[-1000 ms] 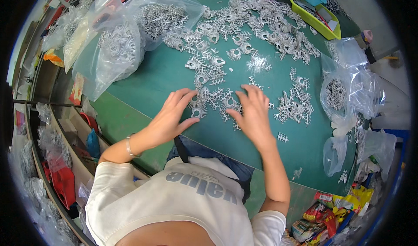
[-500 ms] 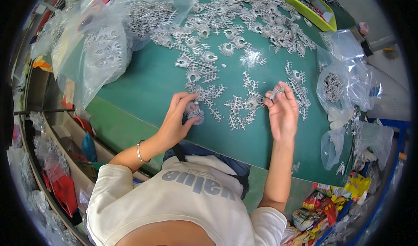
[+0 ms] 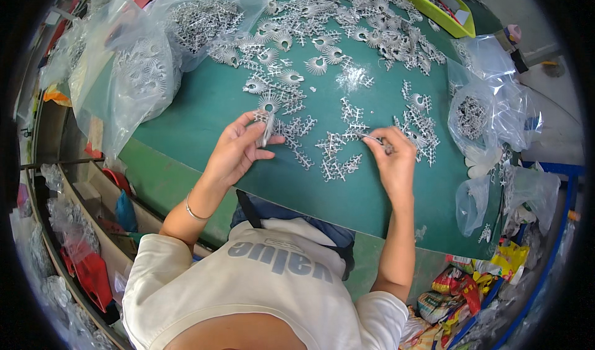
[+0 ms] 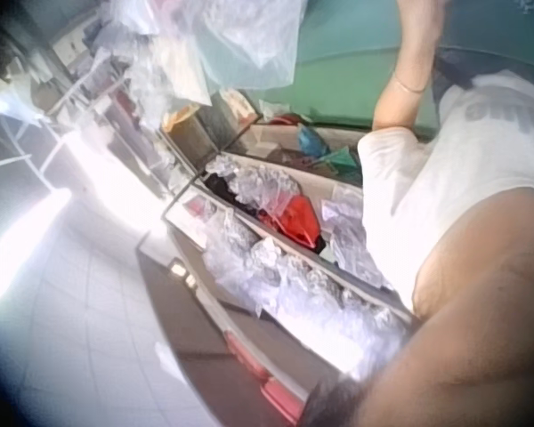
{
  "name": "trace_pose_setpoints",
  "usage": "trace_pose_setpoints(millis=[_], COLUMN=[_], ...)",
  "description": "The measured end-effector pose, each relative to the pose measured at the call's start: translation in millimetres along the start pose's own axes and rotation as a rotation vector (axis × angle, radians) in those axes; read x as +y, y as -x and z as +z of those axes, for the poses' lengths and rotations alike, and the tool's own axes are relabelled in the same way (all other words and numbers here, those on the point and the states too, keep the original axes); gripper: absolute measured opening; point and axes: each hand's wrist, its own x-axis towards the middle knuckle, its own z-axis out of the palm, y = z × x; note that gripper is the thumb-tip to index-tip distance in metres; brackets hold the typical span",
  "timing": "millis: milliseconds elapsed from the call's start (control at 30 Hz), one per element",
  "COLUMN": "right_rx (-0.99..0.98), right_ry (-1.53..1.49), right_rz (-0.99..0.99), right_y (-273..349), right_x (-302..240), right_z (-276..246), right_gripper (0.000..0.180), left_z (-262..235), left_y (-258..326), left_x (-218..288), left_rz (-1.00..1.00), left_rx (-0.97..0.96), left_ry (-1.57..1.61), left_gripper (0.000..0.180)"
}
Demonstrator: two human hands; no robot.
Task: The person sorts small silver snowflake-shaped components on a green workbench by hand, picking up individual pieces from a large pile and grouping them together.
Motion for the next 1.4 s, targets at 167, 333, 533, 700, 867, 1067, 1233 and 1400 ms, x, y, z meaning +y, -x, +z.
trace_pose_setpoints(millis=[167,333,533,700,867,1067,1233,1400], right_rx=[-0.226,0.000,-0.352,-0.197,-0.099,-0.001,0.023,0.180], right_ry=[-1.562,-1.951,-0.916,-0.279,-0.625,-0.095,-0.070,-0.098], right_rz=[0.350,0.857,0.115,-0.188,-0.102,-0.403,-0.369,-0.456], right_y=[4,0,-3,-4,-1,0,-2,-2], right_x=[29,4,-35,-67,-48,-54,-62,-67], right_z=[-1,8,28,49,56,42,35,24], right_gripper=[0.006,0.019,0.021,0.016,0.013,0.009,0.009,0.007], left_z=[1,2,11,31,28,38,50,42], left_y=[-2,-5,-5,0,-7,-9,3,-14], left_x=[4,-7,-12,-10,-4,-10,-1,11], left_rz=[-0.080,0.035,0.183,0.399,0.250,0.611,0.735,0.202], left_rx=[-0.060,-0.118,-0.120,-0.094,-0.104,-0.059,-0.058,-0.156], left_ry=[-0.112,-0.359,-0.710,-0.845,-0.766,-0.863,-1.113,-0.472], left_gripper=[0.032,0.040,0.050,0.053,0.049,0.040,0.037,0.019])
